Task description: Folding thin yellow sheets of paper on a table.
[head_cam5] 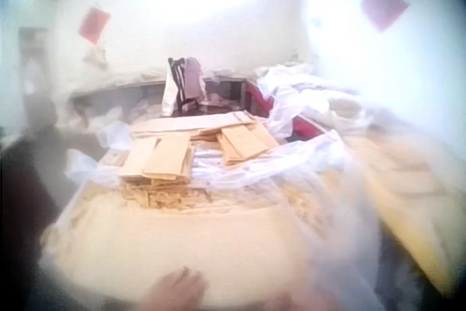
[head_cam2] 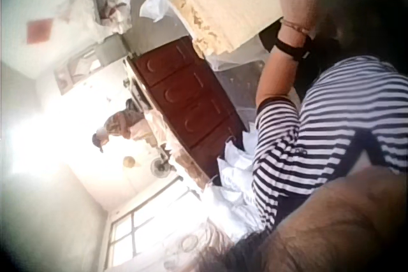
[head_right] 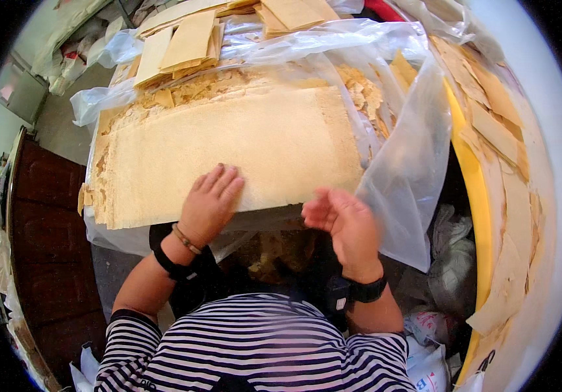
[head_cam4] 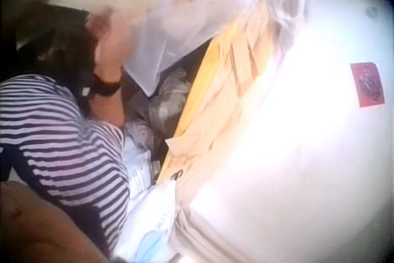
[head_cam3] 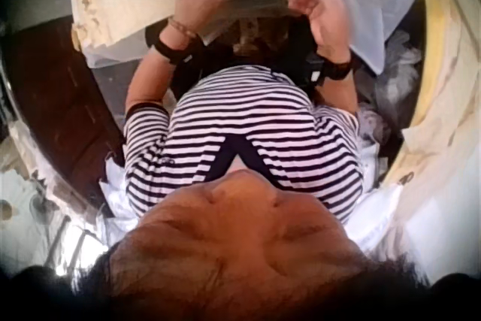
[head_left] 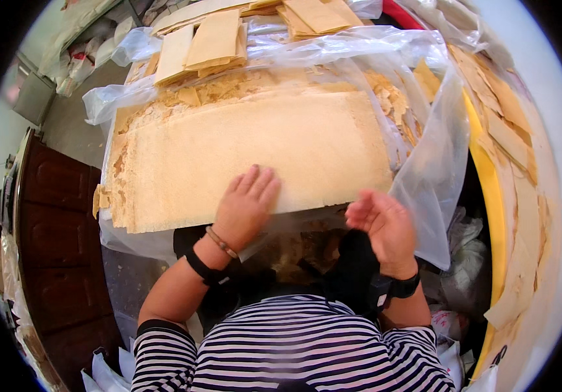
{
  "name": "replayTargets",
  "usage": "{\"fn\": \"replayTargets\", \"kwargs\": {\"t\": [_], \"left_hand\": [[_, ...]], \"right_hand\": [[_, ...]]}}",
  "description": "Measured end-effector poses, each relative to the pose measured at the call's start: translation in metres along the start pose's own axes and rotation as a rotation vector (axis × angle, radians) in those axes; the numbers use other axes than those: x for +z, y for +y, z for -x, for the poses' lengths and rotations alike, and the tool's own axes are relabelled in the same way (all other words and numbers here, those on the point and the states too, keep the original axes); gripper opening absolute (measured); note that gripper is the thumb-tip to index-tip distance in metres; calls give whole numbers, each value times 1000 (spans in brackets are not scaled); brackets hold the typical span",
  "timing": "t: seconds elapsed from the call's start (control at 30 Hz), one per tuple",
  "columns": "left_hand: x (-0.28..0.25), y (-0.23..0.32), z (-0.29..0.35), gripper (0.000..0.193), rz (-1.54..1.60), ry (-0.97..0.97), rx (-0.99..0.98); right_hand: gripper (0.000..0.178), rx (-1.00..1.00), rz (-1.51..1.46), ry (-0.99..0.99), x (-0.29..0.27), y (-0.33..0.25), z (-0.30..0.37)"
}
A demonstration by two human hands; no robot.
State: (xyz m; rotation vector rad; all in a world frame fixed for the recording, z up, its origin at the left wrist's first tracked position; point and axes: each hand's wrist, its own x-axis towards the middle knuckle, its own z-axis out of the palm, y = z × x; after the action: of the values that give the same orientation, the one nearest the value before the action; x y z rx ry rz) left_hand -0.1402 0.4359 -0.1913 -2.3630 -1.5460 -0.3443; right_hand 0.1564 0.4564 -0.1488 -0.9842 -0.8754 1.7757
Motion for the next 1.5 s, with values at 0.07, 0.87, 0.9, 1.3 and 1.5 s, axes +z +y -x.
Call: {"fn": "replayTargets", "kwargs": {"t": [0.07,0.87,0.9,1.3,1.5], "left_hand": [[-14,-3,-6,45,133,-9,-36],[-51,-67,179,83,1972,514,-1314],[-55,-67,170,83,1992,492,-1300],[-23,-99,124,43,1872,871,-1310],[-13,-86,118,39,1597,847,-1283]], "right_hand": [[42,104,49,-15,-7,9,18],[26,160,-69,191,-7,49,-51],[26,146,-68,212,-4,52,-51],[42,-314,-184,382,38,42,-90],[46,-1019,1056,-46,129,46,-66]]}}
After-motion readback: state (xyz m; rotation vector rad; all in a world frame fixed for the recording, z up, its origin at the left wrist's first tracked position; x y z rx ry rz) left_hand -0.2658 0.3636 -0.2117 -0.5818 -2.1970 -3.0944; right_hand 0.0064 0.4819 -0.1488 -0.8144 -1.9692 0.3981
